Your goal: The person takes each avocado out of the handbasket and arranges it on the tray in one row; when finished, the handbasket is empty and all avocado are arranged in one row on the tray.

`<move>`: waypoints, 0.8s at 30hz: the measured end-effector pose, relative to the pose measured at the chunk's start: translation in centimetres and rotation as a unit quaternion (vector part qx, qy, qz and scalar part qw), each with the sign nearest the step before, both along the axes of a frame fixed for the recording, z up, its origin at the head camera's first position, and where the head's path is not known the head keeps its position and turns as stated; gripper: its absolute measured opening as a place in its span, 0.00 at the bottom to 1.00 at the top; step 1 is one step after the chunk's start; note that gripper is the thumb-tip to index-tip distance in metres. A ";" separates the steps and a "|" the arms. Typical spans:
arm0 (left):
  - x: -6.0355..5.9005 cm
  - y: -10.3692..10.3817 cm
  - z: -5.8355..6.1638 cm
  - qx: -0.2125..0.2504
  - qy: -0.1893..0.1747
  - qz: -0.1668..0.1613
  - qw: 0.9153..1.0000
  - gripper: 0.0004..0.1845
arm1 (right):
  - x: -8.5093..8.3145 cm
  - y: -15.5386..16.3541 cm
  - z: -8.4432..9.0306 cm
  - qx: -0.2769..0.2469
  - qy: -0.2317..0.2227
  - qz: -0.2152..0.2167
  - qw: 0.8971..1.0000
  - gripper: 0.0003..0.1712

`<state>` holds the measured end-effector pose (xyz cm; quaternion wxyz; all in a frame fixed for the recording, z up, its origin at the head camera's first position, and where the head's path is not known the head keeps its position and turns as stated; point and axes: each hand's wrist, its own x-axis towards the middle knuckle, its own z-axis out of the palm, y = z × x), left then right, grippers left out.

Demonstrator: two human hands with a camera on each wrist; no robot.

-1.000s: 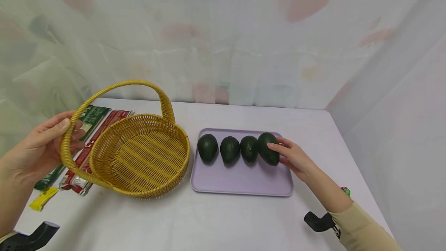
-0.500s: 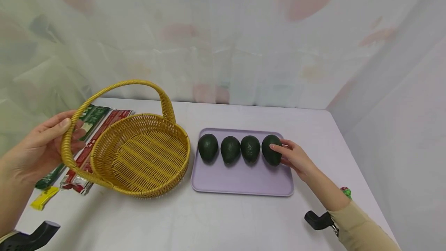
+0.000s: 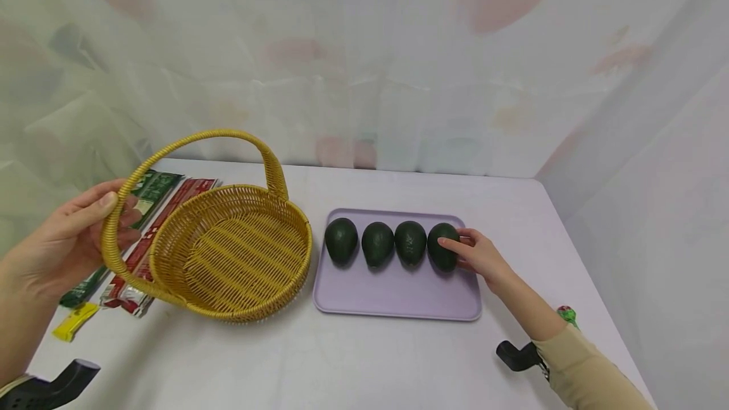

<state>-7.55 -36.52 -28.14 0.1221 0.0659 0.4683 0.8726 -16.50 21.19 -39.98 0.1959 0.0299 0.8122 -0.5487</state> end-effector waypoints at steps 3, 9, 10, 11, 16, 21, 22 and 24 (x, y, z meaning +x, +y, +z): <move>0.0 0.0 0.0 0.002 0.002 -0.003 1.000 0.18 | -0.1 -0.2 -0.1 0.010 0.000 0.002 1.000 0.46; 0.0 0.0 0.0 0.007 -0.001 -0.005 1.000 0.18 | -0.3 -0.2 -0.5 0.037 0.000 0.012 0.999 0.47; 0.0 0.0 0.0 0.006 -0.002 -0.003 1.000 0.18 | -0.3 -0.2 -0.5 0.040 0.000 0.013 0.999 0.48; 0.0 0.0 0.0 0.005 -0.003 -0.001 1.000 0.17 | -0.3 -0.1 -0.6 0.042 0.000 0.014 0.999 0.48; -0.1 0.1 0.0 0.002 -0.006 0.004 1.000 0.17 | -0.4 -0.1 -0.5 0.057 0.006 0.020 0.998 0.48; -0.1 0.0 0.0 0.003 -0.004 0.001 1.000 0.17 | -0.5 0.0 -0.5 0.065 0.011 0.021 0.998 0.48; -0.1 0.0 0.0 0.003 -0.004 0.001 1.000 0.17 | -0.5 0.1 -0.5 0.067 0.013 0.023 0.997 0.48; -0.1 0.0 0.0 0.004 -0.007 0.001 1.000 0.17 | -0.5 0.2 -0.5 0.068 0.015 0.022 0.997 0.48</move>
